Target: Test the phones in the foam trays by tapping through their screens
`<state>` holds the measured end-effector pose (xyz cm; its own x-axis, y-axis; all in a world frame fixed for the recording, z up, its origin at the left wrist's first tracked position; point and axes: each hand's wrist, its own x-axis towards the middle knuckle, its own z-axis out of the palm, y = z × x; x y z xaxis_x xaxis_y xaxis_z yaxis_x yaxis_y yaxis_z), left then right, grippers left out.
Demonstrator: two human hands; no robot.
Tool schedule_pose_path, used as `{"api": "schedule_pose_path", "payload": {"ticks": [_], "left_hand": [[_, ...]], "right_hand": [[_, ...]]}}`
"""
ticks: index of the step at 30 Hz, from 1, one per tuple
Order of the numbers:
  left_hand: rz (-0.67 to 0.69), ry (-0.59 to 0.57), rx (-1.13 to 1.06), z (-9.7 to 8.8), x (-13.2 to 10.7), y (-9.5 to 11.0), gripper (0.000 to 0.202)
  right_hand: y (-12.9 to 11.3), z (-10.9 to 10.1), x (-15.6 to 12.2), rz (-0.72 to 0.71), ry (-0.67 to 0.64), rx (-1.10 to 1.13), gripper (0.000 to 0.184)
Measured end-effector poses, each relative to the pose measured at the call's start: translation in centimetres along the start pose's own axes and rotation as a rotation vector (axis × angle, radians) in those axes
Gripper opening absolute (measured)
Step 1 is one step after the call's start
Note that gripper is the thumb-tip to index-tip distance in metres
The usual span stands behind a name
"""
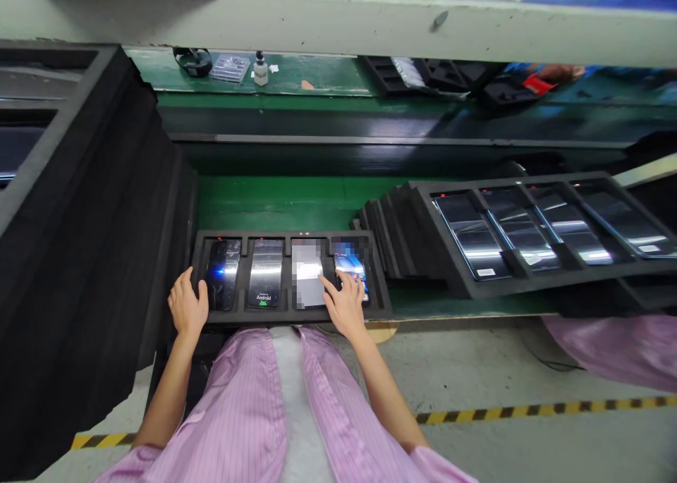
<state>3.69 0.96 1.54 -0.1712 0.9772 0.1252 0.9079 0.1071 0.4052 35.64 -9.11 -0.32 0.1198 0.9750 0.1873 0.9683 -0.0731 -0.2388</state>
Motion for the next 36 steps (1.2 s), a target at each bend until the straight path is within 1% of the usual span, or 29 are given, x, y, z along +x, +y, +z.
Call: {"api": "schedule_pose_path", "payload": {"ticks": [5,8,13,19,27,32,36], "left_hand": [[-0.002,0.003,-0.002,-0.02,0.02,0.01,0.048],[-0.001,0.0,0.001,-0.06,0.02,0.1,0.048],[0.001,0.0,0.007,-0.14,-0.02,0.23,0.047],[-0.002,0.003,-0.001,-0.11,0.0,0.2,0.047],[-0.023,-0.025,-0.003,-0.27,0.11,0.33,0.047],[-0.047,-0.134,-0.084,-0.5,0.64,-0.1,0.052],[-0.076,-0.198,-0.15,-0.68,0.94,-0.19,0.061]], "right_hand": [[-0.29,-0.24,0.29,-0.027,-0.034,-0.064,0.039],[-0.29,-0.3,0.21,-0.014,-0.027,-0.055,0.041],[-0.31,-0.33,0.22,0.001,-0.032,-0.042,0.038],[-0.17,-0.21,0.17,0.027,0.002,-0.002,0.038],[-0.13,-0.05,0.19,0.05,-0.001,-0.002,0.038],[-0.01,0.15,0.2,0.048,0.012,-0.004,0.038],[0.12,0.34,0.2,0.041,0.022,-0.006,0.037]]}}
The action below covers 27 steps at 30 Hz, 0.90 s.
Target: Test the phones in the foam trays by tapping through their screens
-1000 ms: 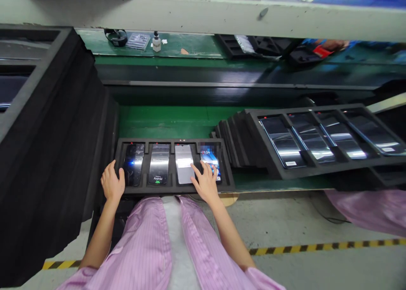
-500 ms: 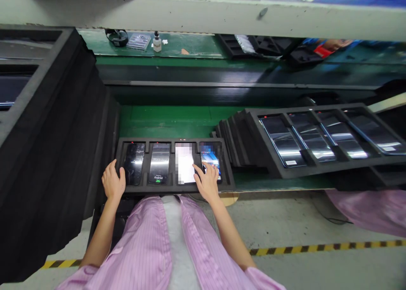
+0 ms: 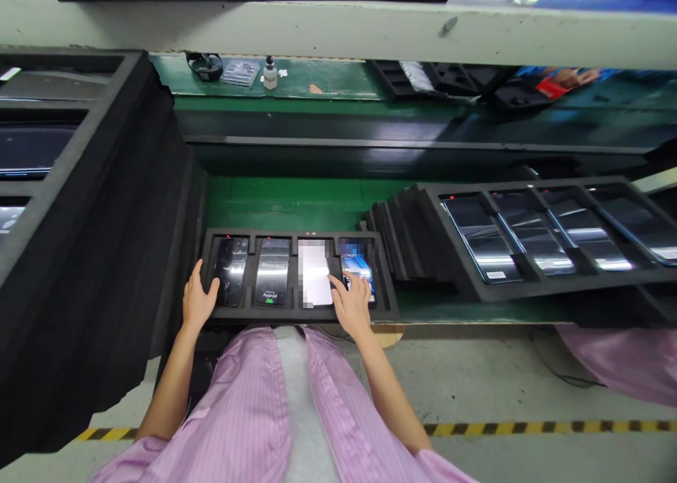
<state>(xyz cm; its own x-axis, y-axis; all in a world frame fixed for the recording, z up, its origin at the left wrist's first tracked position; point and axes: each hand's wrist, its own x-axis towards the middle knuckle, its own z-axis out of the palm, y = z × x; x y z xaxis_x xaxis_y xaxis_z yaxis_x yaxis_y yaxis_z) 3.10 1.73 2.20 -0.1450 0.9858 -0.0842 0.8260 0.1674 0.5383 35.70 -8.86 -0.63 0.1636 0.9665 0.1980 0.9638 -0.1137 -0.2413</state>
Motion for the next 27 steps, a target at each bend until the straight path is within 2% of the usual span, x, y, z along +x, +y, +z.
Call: {"api": "schedule_pose_path", "payload": {"ticks": [4,13,27], "left_hand": [[-0.06,-0.061,-0.011,-0.02,0.15,0.3,0.066],[-0.125,-0.122,-0.042,-0.45,0.21,0.79,0.066],[-0.097,-0.103,0.004,-0.19,0.14,0.41,0.067]], "right_hand": [[0.09,0.15,-0.03,-0.006,0.016,0.007,0.037],[0.41,0.39,-0.32,-0.047,0.056,0.041,0.038],[0.49,0.28,-0.4,-0.031,0.036,0.081,0.036]]}}
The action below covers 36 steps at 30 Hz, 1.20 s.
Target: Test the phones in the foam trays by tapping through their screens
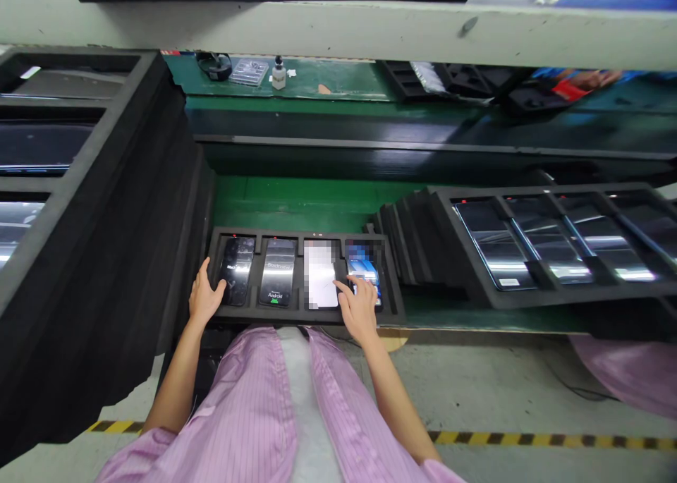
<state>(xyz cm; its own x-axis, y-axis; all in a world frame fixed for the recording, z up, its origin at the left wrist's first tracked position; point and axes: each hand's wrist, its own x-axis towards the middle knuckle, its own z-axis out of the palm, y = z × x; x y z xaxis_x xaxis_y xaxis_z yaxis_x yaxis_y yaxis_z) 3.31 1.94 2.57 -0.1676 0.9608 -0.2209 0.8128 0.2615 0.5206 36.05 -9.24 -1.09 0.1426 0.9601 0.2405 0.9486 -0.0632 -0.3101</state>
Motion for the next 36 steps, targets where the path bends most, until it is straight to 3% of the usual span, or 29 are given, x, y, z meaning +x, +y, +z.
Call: {"api": "schedule_pose_path", "payload": {"ticks": [12,16,18,21,23,26,31,33,36], "left_hand": [[-0.016,0.009,-0.029,0.0,0.0,-0.1,0.067],[-0.079,-0.007,-0.09,0.1,0.1,-1.0,0.063],[-0.123,-0.017,-0.075,0.0,0.2,-1.1,0.055],[-0.164,-0.044,-0.016,-0.5,0.2,-0.6,0.05],[-0.185,-0.063,0.008,-0.8,0.2,-0.1,0.05],[-0.189,-0.063,0.008,-0.9,0.3,0.3,0.049],[-0.123,-0.01,-0.018,-0.1,0.3,-0.3,0.052],[-0.107,-0.012,-0.016,0.2,0.4,-0.8,0.055],[-0.093,-0.016,-0.011,0.5,0.6,-1.4,0.055]], "right_hand": [[0.2,-0.1,0.1,0.033,0.066,0.047,0.036],[2.9,-1.5,0.0,0.364,0.256,-0.006,0.048],[5.0,-2.3,-0.4,0.563,0.286,-0.067,0.058],[7.8,-2.7,-1.1,0.756,0.101,-0.022,0.066],[8.8,-2.1,-1.4,0.791,-0.024,0.062,0.066],[8.9,-0.9,-1.4,0.773,-0.049,0.104,0.066],[6.9,-0.8,-0.9,0.771,0.067,0.051,0.065],[5.3,-1.3,-1.0,0.613,0.184,0.028,0.056],[2.5,-1.9,-1.5,0.122,0.186,0.07,0.037]]}}
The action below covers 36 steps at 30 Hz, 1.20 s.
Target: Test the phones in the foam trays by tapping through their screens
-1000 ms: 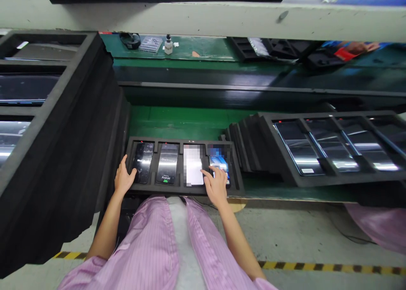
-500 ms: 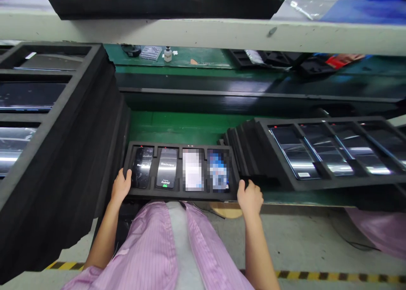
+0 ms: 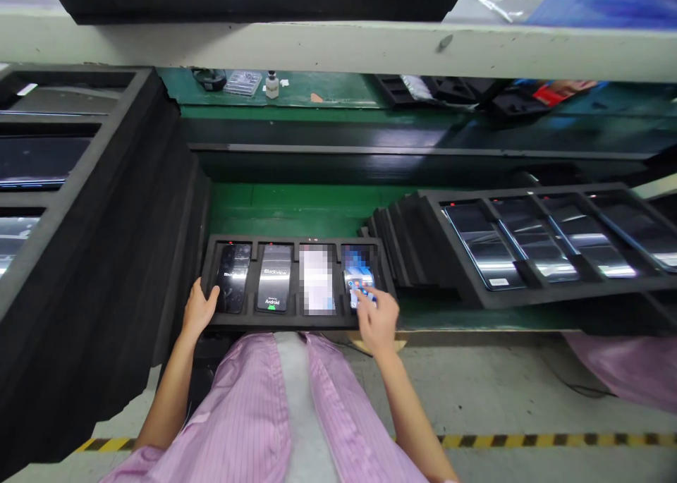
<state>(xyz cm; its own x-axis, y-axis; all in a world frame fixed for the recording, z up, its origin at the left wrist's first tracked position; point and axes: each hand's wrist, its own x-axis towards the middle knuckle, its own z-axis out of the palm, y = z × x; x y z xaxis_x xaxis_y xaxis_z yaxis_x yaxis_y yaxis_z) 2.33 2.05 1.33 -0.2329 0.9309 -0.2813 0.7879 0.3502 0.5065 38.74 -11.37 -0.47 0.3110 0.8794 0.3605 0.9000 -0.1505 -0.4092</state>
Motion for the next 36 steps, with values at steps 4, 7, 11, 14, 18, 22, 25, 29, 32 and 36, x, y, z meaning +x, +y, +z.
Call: {"api": "schedule_pose_path", "payload": {"ticks": [4,7,11,14,18,22,25,29,32,36], "left_hand": [[0.039,0.013,-0.005,0.2,0.2,-0.6,0.055],[0.055,0.022,0.0,0.3,0.1,-0.7,0.054],[0.046,0.013,0.013,0.1,-0.2,-0.3,0.056],[0.05,0.021,0.026,0.1,-0.3,-0.2,0.056],[0.054,0.047,0.05,0.2,-0.4,-0.1,0.056],[0.055,0.079,0.075,0.3,-0.7,0.2,0.055],[0.045,0.075,0.087,0.1,-0.9,0.6,0.054],[0.035,0.059,0.089,-0.1,-1.1,0.9,0.055],[0.029,0.048,0.098,-0.2,-1.2,1.0,0.055],[0.032,0.045,0.102,-0.2,-1.2,1.0,0.056]], "right_hand": [[-2.6,0.2,-1.0,-0.283,-0.16,-0.014,0.035],[-3.1,0.6,-1.2,-0.26,-0.175,-0.097,0.034],[-2.9,0.7,-1.5,-0.246,-0.132,-0.1,0.035],[-3.1,0.9,-1.6,-0.229,-0.105,-0.06,0.035],[-3.7,1.7,-1.2,-0.195,-0.085,-0.023,0.034],[-4.3,2.2,-0.1,-0.146,-0.069,-0.031,0.034],[-4.3,2.2,0.5,-0.15,-0.051,-0.023,0.034],[-4.1,1.9,0.4,-0.188,-0.002,0.03,0.037],[-3.8,1.8,0.0,-0.215,-0.014,0.028,0.038],[-3.4,1.8,-0.4,-0.196,0.016,0.029,0.037]]}}
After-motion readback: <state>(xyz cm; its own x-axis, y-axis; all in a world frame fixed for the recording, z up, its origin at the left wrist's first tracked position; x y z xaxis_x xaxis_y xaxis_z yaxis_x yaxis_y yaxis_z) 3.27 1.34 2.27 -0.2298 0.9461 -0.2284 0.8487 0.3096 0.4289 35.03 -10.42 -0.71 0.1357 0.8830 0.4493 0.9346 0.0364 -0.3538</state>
